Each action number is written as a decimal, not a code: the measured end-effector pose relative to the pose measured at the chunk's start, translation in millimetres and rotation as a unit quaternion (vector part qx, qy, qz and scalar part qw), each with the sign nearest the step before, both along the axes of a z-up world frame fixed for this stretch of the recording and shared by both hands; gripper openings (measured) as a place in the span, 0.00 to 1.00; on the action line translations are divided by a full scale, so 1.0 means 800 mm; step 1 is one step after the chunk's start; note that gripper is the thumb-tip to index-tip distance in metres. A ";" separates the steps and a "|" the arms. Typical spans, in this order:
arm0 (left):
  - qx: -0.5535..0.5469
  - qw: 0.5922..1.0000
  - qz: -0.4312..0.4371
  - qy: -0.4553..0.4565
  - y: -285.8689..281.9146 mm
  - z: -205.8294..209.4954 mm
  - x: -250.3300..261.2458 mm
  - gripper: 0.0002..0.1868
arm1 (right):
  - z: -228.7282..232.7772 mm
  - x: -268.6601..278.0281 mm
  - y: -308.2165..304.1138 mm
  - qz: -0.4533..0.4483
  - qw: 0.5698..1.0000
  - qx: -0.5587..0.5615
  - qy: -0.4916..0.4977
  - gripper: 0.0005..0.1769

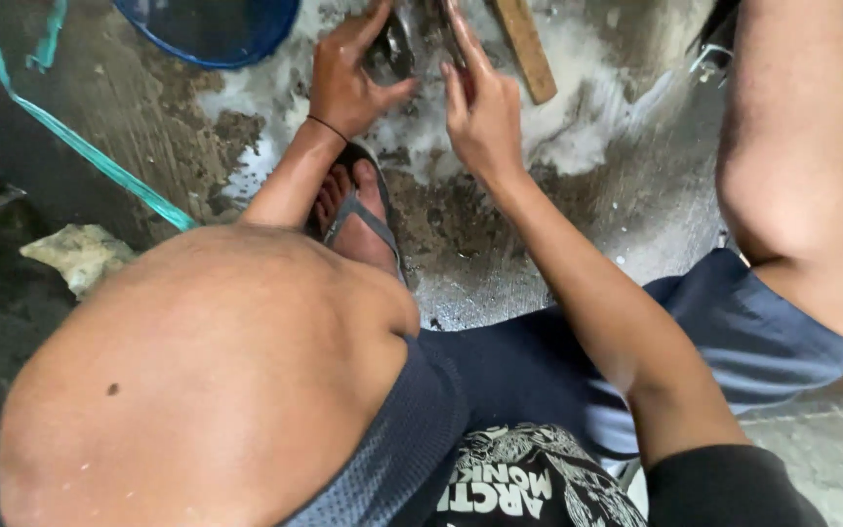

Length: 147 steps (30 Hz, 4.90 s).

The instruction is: The person scrubs a small metal part with a wire brush while seated on a tiled floor. They repeatedly rinse the part in a bucket of water and continue scrubbing, then place the part down and pick up another small metal component to clean.

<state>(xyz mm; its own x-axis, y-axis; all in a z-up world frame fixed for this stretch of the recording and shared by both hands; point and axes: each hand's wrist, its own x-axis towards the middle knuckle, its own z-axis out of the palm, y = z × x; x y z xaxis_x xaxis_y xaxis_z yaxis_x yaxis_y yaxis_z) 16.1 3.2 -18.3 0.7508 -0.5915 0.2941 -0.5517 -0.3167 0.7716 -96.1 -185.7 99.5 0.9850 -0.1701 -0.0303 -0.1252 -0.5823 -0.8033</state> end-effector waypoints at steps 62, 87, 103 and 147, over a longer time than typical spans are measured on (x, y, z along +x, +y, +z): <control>0.078 0.995 0.053 -0.042 -0.016 0.019 -0.063 0.17 | 0.063 -0.076 -0.012 -0.117 0.977 0.118 0.132 0.31; 0.228 0.965 0.126 -0.040 -0.063 0.054 -0.052 0.55 | 0.051 -0.081 -0.042 -0.162 0.973 0.089 0.141 0.27; -0.013 0.988 0.065 0.143 -0.048 0.053 -0.062 0.44 | 0.067 -0.078 -0.006 -0.061 0.994 0.037 0.086 0.28; 0.097 0.990 0.077 -0.070 -0.025 0.000 -0.023 0.34 | -0.043 -0.075 -0.004 -0.104 0.965 0.147 0.191 0.29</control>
